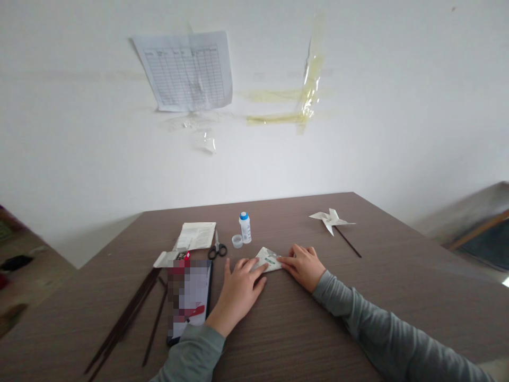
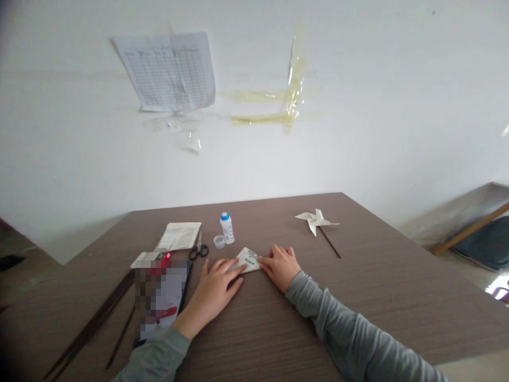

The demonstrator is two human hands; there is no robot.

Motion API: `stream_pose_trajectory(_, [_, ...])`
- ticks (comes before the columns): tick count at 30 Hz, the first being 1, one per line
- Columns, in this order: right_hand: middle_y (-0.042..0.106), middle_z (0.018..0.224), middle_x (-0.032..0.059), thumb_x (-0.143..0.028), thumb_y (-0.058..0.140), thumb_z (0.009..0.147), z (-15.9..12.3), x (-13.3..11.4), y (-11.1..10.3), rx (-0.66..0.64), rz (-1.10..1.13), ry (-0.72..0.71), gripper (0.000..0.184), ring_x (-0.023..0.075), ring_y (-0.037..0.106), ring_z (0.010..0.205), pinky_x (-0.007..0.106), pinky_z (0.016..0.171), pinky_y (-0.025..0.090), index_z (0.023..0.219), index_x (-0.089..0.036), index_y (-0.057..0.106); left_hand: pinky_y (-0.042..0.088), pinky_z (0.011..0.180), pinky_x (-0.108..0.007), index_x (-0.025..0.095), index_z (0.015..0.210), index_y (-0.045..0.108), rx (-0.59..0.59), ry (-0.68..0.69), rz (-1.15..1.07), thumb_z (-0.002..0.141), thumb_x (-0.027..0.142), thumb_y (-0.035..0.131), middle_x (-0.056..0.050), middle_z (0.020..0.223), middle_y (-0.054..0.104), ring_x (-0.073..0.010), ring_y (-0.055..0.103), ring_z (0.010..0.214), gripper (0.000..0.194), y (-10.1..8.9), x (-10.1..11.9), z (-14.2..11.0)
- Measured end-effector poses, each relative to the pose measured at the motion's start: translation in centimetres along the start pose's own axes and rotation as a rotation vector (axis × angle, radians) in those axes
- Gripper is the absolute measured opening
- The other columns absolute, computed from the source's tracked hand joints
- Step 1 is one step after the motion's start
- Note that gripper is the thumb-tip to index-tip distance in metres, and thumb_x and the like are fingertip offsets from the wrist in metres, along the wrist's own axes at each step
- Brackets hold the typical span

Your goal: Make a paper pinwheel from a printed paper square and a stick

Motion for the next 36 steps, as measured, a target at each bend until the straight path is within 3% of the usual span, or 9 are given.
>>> stream_pose_trajectory(5, [0.081, 0.114, 0.0062, -0.036, 0.085, 0.123, 0.1, -0.3, -0.2, -0.012, 0.002, 0.016, 0.025, 0.0246, 0.074, 0.101, 0.040, 0.095, 0.046, 0.139, -0.044, 0.103, 0.047, 0.149, -0.093, 0.039, 0.153, 0.097, 0.006, -0.008, -0.019, 0.122, 0.025, 0.077, -0.013, 0.169, 0.090, -0.0433, 0.078, 0.163, 0.040, 0.2, 0.1, 0.6])
stream_pose_trajectory(12, [0.084, 0.113, 0.0096, -0.033, 0.078, 0.126, 0.2, -0.5, 0.1, 0.009, 0.029, 0.028, 0.030, 0.0280, 0.077, 0.107, 0.042, 0.095, 0.050, 0.133, -0.040, 0.105, 0.053, 0.152, -0.075, 0.030, 0.135, 0.096, -0.002, 0.016, -0.062, 0.125, 0.019, 0.072, -0.012, 0.172, 0.089, -0.0360, 0.081, 0.162, 0.028, 0.0, 1.1, 2.2])
stream_pose_trajectory(16, [0.086, 0.117, 0.0113, -0.028, 0.078, 0.124, 0.5, -0.9, 0.1, 0.011, 0.028, 0.057, 0.028, 0.0316, 0.078, 0.113, 0.045, 0.099, 0.054, 0.128, -0.036, 0.105, 0.054, 0.151, -0.078, 0.031, 0.141, 0.096, -0.001, -0.020, -0.051, 0.125, 0.015, 0.070, -0.011, 0.171, 0.091, -0.0368, 0.083, 0.159, 0.034, -0.2, 1.4, 2.5])
stream_pose_trajectory(19, [0.090, 0.132, 0.0143, -0.024, 0.078, 0.122, 0.7, -1.5, -0.2, 0.008, 0.043, 0.040, 0.027, 0.0357, 0.079, 0.124, 0.048, 0.104, 0.059, 0.126, -0.032, 0.104, 0.052, 0.151, -0.083, 0.033, 0.156, 0.093, -0.002, -0.017, -0.022, 0.122, 0.011, 0.070, -0.013, 0.173, 0.090, -0.0394, 0.083, 0.161, 0.046, -0.3, 1.6, 2.5])
stream_pose_trajectory(24, [0.093, 0.141, 0.0149, -0.015, 0.074, 0.118, 1.0, -2.2, -0.3, -0.010, 0.102, 0.022, 0.033, 0.0382, 0.079, 0.133, 0.055, 0.118, 0.060, 0.135, -0.025, 0.101, 0.050, 0.150, -0.092, 0.033, 0.163, 0.092, -0.007, -0.019, -0.014, 0.120, 0.009, 0.069, -0.015, 0.176, 0.087, -0.0441, 0.082, 0.163, 0.054, -0.3, 1.9, 2.4])
stream_pose_trajectory(27, [0.095, 0.144, 0.0130, -0.013, 0.072, 0.118, 1.1, -2.2, -0.2, -0.048, 0.142, 0.009, 0.042, 0.0375, 0.077, 0.136, 0.056, 0.120, 0.057, 0.144, -0.031, 0.100, 0.049, 0.150, -0.093, 0.033, 0.165, 0.091, -0.028, -0.039, -0.018, 0.121, 0.009, 0.067, -0.014, 0.182, 0.084, -0.0442, 0.079, 0.167, 0.056, -0.2, 2.1, 2.4])
stream_pose_trajectory(30, [0.094, 0.146, 0.0108, -0.017, 0.072, 0.119, 1.3, -1.9, -0.3, -0.102, 0.192, 0.002, 0.042, 0.0359, 0.075, 0.137, 0.055, 0.120, 0.056, 0.144, -0.036, 0.100, 0.044, 0.153, -0.092, 0.036, 0.166, 0.091, -0.040, -0.060, -0.021, 0.121, 0.011, 0.067, -0.012, 0.183, 0.083, -0.0429, 0.077, 0.170, 0.057, -0.4, 2.2, 2.5])
stream_pose_trajectory(36, [0.092, 0.149, 0.0121, -0.031, 0.084, 0.118, 1.8, -2.7, -1.2, -0.148, 0.210, 0.119, 0.024, 0.0397, 0.075, 0.143, 0.059, 0.124, 0.057, 0.137, -0.032, 0.100, 0.033, 0.157, -0.094, 0.039, 0.166, 0.091, -0.061, -0.138, -0.074, 0.120, 0.016, 0.073, -0.010, 0.183, 0.083, -0.0455, 0.073, 0.174, 0.054, -1.2, 2.3, 2.5])
Point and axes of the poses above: each hand's wrist, its own z-axis towards the middle knuckle, its own y-axis out of the palm, x = y × z, the point moved 2 cm from there along z, towards the middle knuckle
